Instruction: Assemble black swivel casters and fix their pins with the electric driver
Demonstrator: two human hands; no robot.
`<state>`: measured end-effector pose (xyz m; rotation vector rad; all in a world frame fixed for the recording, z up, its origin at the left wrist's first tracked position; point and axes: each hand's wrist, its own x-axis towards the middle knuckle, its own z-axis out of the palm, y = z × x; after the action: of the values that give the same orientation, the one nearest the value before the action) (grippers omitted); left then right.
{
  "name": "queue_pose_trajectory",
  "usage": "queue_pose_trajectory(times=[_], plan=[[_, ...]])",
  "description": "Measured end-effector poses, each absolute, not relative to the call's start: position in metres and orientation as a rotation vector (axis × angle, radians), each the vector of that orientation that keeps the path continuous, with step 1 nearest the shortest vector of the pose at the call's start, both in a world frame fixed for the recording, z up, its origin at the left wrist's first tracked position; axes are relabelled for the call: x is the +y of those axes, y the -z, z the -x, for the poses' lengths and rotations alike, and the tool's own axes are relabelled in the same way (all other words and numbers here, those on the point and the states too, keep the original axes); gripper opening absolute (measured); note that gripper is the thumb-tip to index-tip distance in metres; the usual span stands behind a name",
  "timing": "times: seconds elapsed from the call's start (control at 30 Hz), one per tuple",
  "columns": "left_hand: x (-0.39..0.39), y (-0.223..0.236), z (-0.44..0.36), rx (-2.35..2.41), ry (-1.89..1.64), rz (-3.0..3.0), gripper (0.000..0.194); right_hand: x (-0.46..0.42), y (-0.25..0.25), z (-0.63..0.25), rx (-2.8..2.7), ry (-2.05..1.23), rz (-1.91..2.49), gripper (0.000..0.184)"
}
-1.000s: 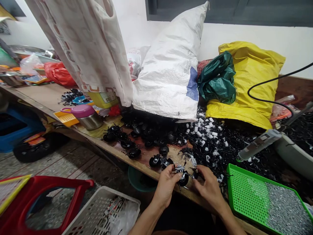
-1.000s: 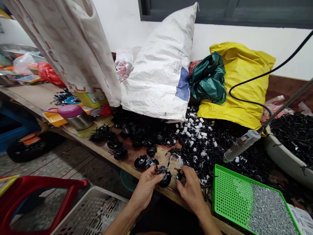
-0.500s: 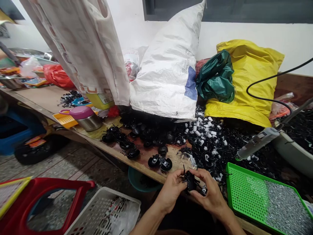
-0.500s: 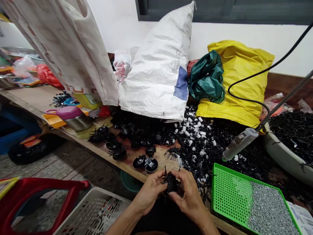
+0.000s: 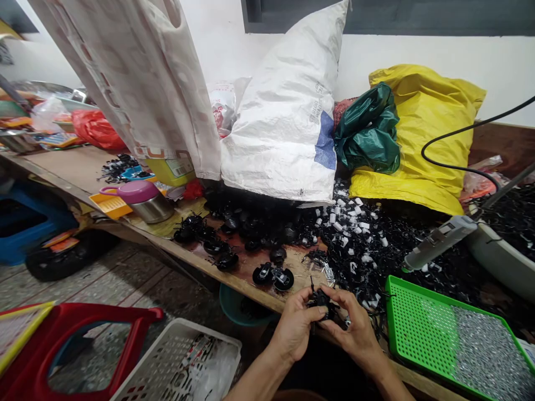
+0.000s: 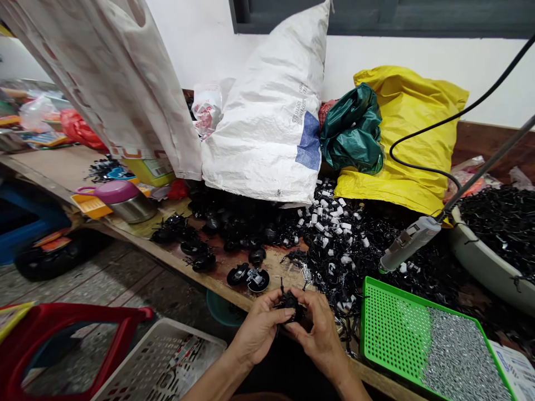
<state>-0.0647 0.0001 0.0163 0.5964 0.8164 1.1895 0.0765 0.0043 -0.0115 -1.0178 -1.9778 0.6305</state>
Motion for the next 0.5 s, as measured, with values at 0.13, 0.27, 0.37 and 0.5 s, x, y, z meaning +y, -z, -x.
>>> queue_pose_trajectory(times=[0.13,0.27,0.37,0.5], plan=[[0.001,-0.013,0.073,0.919,-1.241,-0.734,0.032,0.001,0.001,-0.080,-1.796,-0.639,0.977,0.038],[0.001,-0.008,0.077,0.975,-1.247,-1.076,0.027,0.006,-0.003,-0.076,-1.603,-0.962,1.099,0.036],[-0.001,-0.007,0.075,0.944,-1.218,-1.187,0.032,0.010,-0.001,-0.071,-1.550,-1.112,1.122,0.024],[-0.002,-0.009,0.072,0.971,-1.201,-1.168,0.034,0.012,0.001,-0.069,-1.649,-0.988,1.156,0.013]])
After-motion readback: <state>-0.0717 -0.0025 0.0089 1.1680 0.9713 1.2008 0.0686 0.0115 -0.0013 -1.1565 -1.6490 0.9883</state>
